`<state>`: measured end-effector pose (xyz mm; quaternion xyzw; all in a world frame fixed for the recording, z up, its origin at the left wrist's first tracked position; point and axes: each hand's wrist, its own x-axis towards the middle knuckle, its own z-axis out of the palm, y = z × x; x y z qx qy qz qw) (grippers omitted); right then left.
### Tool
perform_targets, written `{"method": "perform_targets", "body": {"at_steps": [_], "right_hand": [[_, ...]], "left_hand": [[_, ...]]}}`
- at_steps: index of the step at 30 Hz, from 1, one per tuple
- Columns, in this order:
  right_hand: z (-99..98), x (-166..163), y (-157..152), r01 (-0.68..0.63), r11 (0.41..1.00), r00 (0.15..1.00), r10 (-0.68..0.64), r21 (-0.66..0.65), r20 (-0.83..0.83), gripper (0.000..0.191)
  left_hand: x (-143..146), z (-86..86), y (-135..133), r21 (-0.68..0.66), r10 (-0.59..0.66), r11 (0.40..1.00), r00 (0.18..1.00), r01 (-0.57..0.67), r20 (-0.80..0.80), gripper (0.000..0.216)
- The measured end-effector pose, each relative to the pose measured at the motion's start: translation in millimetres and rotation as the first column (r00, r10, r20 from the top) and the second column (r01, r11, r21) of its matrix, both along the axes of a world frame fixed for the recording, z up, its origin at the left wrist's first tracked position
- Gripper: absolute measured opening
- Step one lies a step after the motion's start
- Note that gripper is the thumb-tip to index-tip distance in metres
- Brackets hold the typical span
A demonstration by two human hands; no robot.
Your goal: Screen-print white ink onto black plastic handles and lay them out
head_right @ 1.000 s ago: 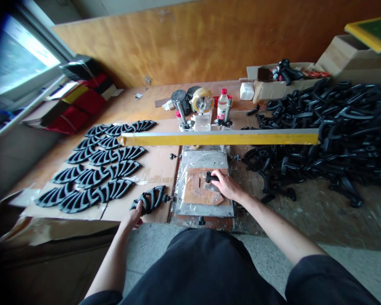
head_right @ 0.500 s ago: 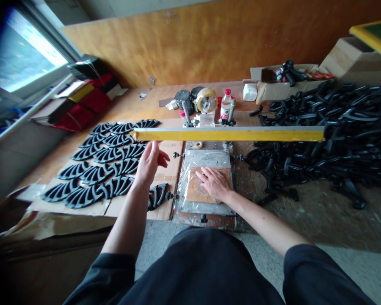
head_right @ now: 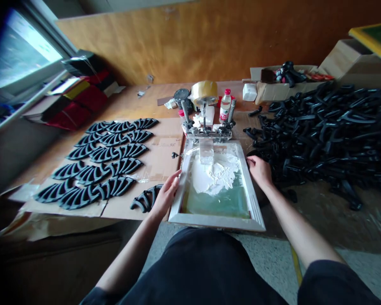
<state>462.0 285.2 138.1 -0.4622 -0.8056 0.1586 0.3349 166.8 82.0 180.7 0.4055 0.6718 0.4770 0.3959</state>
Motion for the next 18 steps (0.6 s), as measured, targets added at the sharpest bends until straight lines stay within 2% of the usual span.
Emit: {"method": "perform_targets", "body": {"at_steps": [2,5,7,9,11,13,15,17,18], "right_hand": [[16.2,-21.0,9.2,0.045,0.995,0.999,-0.045,0.091,0.004,0.034],[38.7,-76.2,3.4,-0.093,0.979,0.987,0.067,0.181,0.146,0.059],[45.8,-107.5,-8.0,-0.195,0.976,0.948,0.162,0.099,0.273,0.049],[42.9,-122.0,-22.0,-0.270,0.963,0.898,0.256,-0.012,0.359,0.026],[32.7,-118.5,-37.4,-0.365,0.929,0.847,0.357,-0.056,0.394,0.014],[21.7,-102.7,-51.7,-0.506,0.862,0.786,0.479,-0.038,0.392,0.024],[16.8,-84.1,-61.1,-0.650,0.759,0.692,0.610,-0.035,0.387,0.035],[20.6,-72.0,-62.7,-0.732,0.676,0.598,0.697,-0.084,0.396,0.040],[24.7,-69.9,-60.8,-0.737,0.663,0.572,0.714,-0.128,0.403,0.038]], "left_hand": [[-1.4,-28.7,0.5,-0.074,0.003,0.997,0.997,-0.009,-0.082,0.064],[-4.2,-61.5,8.2,-0.185,-0.041,0.983,0.973,-0.002,-0.227,0.065],[-6.3,-73.3,12.5,-0.224,-0.064,0.975,0.957,-0.001,-0.284,0.064],[-7.9,-78.6,14.1,-0.236,-0.071,0.972,0.953,0.000,-0.293,0.061],[-8.9,-80.2,13.7,-0.228,-0.071,0.974,0.957,0.005,-0.282,0.060],[-9.1,-80.3,12.5,-0.220,-0.067,0.976,0.959,0.005,-0.275,0.060],[-8.7,-80.1,11.7,-0.216,-0.066,0.976,0.960,0.005,-0.273,0.060],[-8.3,-79.8,11.5,-0.209,-0.068,0.978,0.961,0.011,-0.268,0.059],[-8.1,-79.5,11.5,-0.207,-0.069,0.978,0.963,0.014,-0.261,0.059]]}}
